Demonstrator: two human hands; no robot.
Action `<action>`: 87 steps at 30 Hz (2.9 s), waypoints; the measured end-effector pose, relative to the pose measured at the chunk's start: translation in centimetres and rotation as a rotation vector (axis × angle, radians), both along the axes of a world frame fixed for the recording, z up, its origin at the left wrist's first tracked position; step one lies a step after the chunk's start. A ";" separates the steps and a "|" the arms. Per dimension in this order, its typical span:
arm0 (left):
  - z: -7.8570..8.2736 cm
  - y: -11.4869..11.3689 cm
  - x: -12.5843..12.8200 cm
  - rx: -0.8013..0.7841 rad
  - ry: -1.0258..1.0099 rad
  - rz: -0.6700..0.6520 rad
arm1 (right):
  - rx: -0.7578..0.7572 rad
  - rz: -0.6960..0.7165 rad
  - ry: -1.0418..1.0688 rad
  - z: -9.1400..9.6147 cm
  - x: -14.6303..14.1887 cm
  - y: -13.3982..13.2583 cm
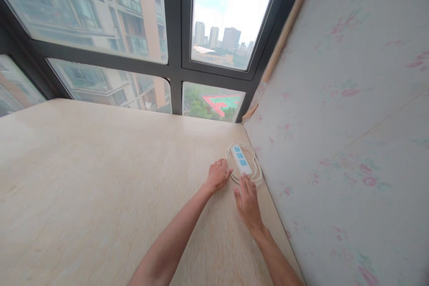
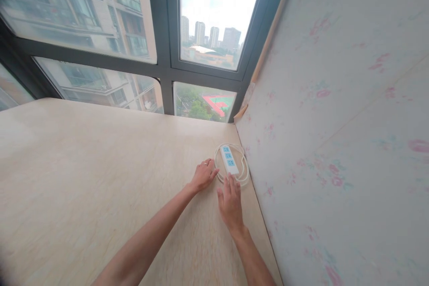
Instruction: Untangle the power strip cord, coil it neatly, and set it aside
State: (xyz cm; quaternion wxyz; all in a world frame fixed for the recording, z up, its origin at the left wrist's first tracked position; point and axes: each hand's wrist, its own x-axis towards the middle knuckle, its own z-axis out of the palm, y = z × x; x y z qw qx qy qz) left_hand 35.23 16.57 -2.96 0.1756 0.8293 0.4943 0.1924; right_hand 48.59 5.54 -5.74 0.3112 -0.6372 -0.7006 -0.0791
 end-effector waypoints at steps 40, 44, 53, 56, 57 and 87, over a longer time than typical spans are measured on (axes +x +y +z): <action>-1.8 -10.9 -18.4 -0.185 -1.015 0.403 | -0.189 0.257 0.430 0.9 -12.8 -1.4; -1.2 -11.3 -19.4 -0.338 -1.307 0.372 | -0.193 0.252 0.435 0.9 -12.8 -1.4; 0.7 -11.5 -22.7 -0.667 -2.196 0.262 | -0.195 0.263 0.443 0.6 -12.6 -1.4; 0.5 -11.6 -22.7 -0.673 -2.267 0.285 | -0.211 0.260 0.450 0.6 -12.6 -1.4; 0.4 -11.5 -22.8 -0.658 -2.287 0.299 | -0.216 0.258 0.453 0.6 -12.5 -1.4; 1.0 -11.9 -21.9 -0.792 -2.290 0.226 | -0.215 0.626 0.415 1.1 -21.2 -0.9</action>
